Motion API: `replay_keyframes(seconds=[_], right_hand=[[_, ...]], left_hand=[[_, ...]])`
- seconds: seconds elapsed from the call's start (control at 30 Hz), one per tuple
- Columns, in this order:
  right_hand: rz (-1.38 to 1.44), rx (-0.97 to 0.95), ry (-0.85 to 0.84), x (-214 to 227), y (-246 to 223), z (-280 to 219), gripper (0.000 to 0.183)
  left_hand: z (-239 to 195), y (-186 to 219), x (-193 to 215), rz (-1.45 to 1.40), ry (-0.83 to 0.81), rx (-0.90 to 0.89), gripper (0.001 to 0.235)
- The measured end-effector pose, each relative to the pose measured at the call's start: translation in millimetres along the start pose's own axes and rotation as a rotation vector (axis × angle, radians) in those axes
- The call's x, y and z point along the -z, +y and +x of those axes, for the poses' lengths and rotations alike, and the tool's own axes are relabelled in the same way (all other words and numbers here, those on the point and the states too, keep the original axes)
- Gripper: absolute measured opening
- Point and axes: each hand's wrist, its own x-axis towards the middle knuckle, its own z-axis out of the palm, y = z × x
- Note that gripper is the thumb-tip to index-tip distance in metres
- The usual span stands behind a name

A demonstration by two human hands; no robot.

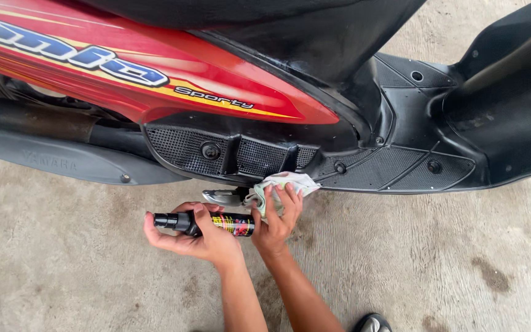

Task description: The person cleans a red motorcycle by spraying a cleaning solution from a bottle onto a cloth and wiping various parts of the vehicle. They clean the front headlight area, the side panels, the seat, and the rear fender.

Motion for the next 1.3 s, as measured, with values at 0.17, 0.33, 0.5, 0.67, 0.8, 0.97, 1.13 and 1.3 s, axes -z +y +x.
replay_keyframes(seconds=[0.17, 0.33, 0.5, 0.67, 0.8, 0.97, 1.13, 1.3], right_hand=[[-0.156, -0.1, 0.197, 10.4, 73.1, 10.5, 0.022], [-0.27, -0.26, 0.297, 29.0, 106.8, 21.7, 0.019], [0.071, -0.045, 0.222, -3.8, 29.6, 17.2, 0.019], [0.156, 0.058, 0.049, 8.1, -17.2, 60.3, 0.027], [0.208, 0.084, -0.121, 8.7, -31.3, 92.0, 0.041], [0.244, 0.052, -0.165, 8.0, -7.0, 73.3, 0.038], [-0.087, 0.011, 0.063, 0.0, 75.3, 3.5, 0.039], [-0.032, -0.343, 0.489, 20.5, 165.3, 13.1, 0.061]], left_hand=[[-2.2, 2.3, 0.9, 0.001, 0.009, 0.017, 0.074], [-1.3, 3.9, 0.8, -0.006, -0.013, 0.008, 0.074], [0.9, 1.1, 4.1, -0.008, 0.006, -0.008, 0.073], [4.2, 3.0, 6.4, -0.006, 0.009, -0.033, 0.074], [10.4, 4.2, 7.4, -0.02, 0.112, -0.051, 0.075], [3.2, 0.7, 4.8, 0.016, 0.056, -0.065, 0.074], [-1.0, 3.5, 9.8, 0.064, -0.008, -0.069, 0.072], [0.2, 3.7, 17.7, 0.045, -0.042, -0.037, 0.07]])
